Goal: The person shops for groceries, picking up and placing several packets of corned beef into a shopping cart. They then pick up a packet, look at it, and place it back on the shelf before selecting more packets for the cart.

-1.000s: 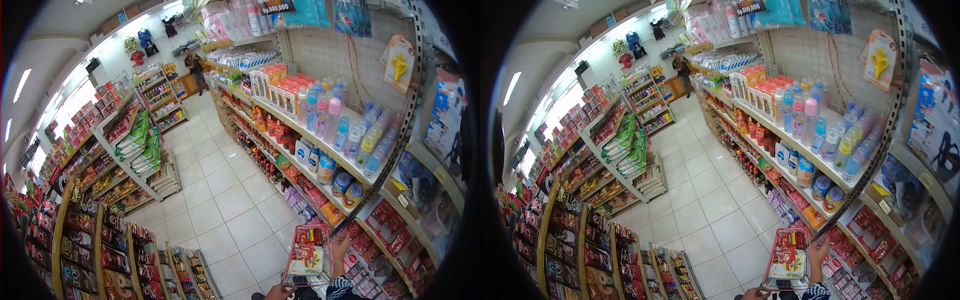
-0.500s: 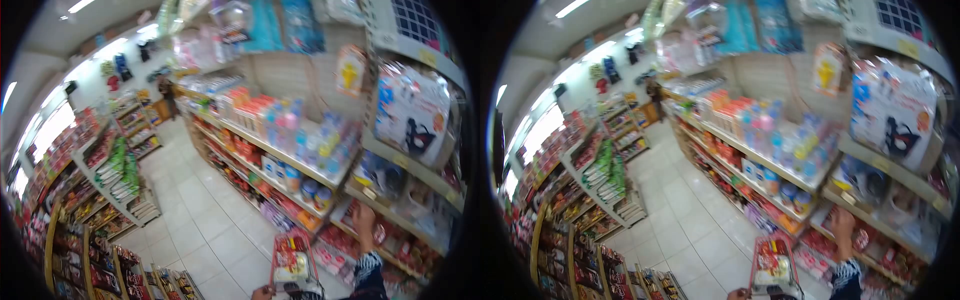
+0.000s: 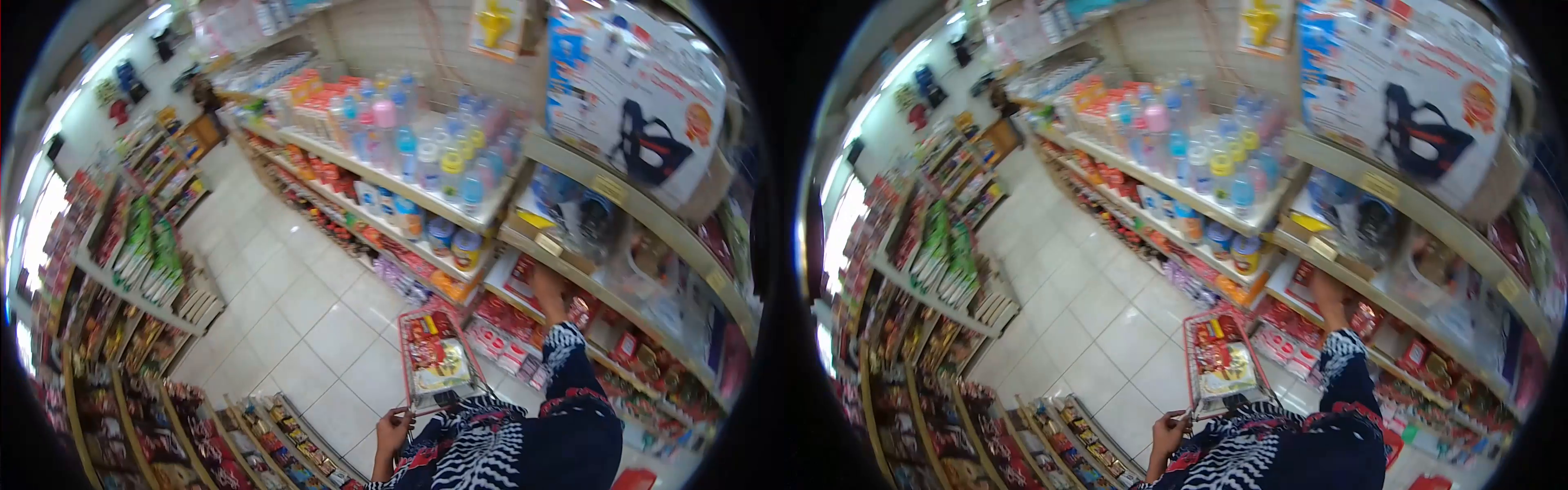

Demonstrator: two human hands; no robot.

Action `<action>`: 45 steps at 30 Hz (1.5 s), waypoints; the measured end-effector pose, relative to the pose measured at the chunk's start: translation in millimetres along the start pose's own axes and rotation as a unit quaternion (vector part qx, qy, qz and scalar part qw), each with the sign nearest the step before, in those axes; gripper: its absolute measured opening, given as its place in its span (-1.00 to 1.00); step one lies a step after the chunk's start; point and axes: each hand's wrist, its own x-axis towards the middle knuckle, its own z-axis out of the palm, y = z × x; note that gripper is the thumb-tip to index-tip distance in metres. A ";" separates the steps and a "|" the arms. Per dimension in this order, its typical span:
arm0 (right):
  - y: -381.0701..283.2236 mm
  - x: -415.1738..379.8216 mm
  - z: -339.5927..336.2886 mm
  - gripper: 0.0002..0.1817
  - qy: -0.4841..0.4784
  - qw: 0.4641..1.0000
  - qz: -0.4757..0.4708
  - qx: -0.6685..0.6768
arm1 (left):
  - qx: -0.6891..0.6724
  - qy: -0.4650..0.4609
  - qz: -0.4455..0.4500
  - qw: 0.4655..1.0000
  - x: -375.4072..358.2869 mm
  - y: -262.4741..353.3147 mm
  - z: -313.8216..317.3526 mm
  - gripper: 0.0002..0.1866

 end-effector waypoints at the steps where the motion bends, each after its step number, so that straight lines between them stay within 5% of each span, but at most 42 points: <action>1: -0.1 0.6 4.9 -0.52 0.006 1.000 -0.012 -0.003 | 0.021 0.000 -0.014 1.000 -6.7 13.2 0.6 -0.65; 14: -23.5 -36.8 -37.2 -0.30 -0.043 0.997 -0.043 -0.036 | 0.021 -0.008 -0.019 1.000 -1.7 -10.5 3.2 -0.55; 17: -21.3 -42.4 -35.0 -0.34 -0.038 0.998 -0.032 -0.028 | 0.031 -0.015 -0.017 0.999 -0.8 -12.5 1.7 -0.53; 19: -18.9 -47.3 -30.5 -0.49 0.046 0.995 -0.059 -0.066 | 0.033 -0.013 -0.016 0.999 -1.4 -14.1 1.0 -0.53; 23: -14.5 -39.6 -27.8 -0.43 -0.004 0.998 -0.041 -0.054 | 0.047 -0.009 -0.020 0.999 -2.3 -11.9 1.3 -0.53; 25: -15.2 -33.7 -26.7 -0.51 0.078 0.993 -0.059 -0.060 | 0.050 -0.008 -0.015 0.999 -1.1 -12.7 0.4 -0.53; 32: -18.4 -31.4 -49.0 -0.62 -0.018 0.997 -0.055 0.042 | 0.058 -0.022 -0.013 0.998 -3.1 -6.0 -1.0 -0.56; 34: -23.2 -43.8 -51.7 -0.75 0.115 0.982 -0.137 0.064 | 0.064 -0.017 -0.013 0.998 -2.2 -2.9 -0.9 -0.55; 38: -67.5 -95.1 -103.5 -0.76 0.148 0.955 -0.184 0.176 | 0.094 -0.017 -0.004 0.995 2.3 -13.9 -1.7 -0.53; 42: -112.2 -154.3 -95.3 -0.86 0.059 0.917 -0.155 0.363 | 0.102 -0.017 0.007 0.995 1.8 7.0 -5.4 -0.49; 44: -128.1 -190.8 -73.1 -0.81 -0.175 0.875 -0.023 0.450 | 0.002 0.004 0.049 0.999 11.1 10.5 -3.9 -0.42; 45: -141.8 -206.4 -75.6 -0.79 -0.207 0.853 -0.024 0.478 | 0.011 0.018 0.074 0.997 10.1 31.0 -4.7 -0.40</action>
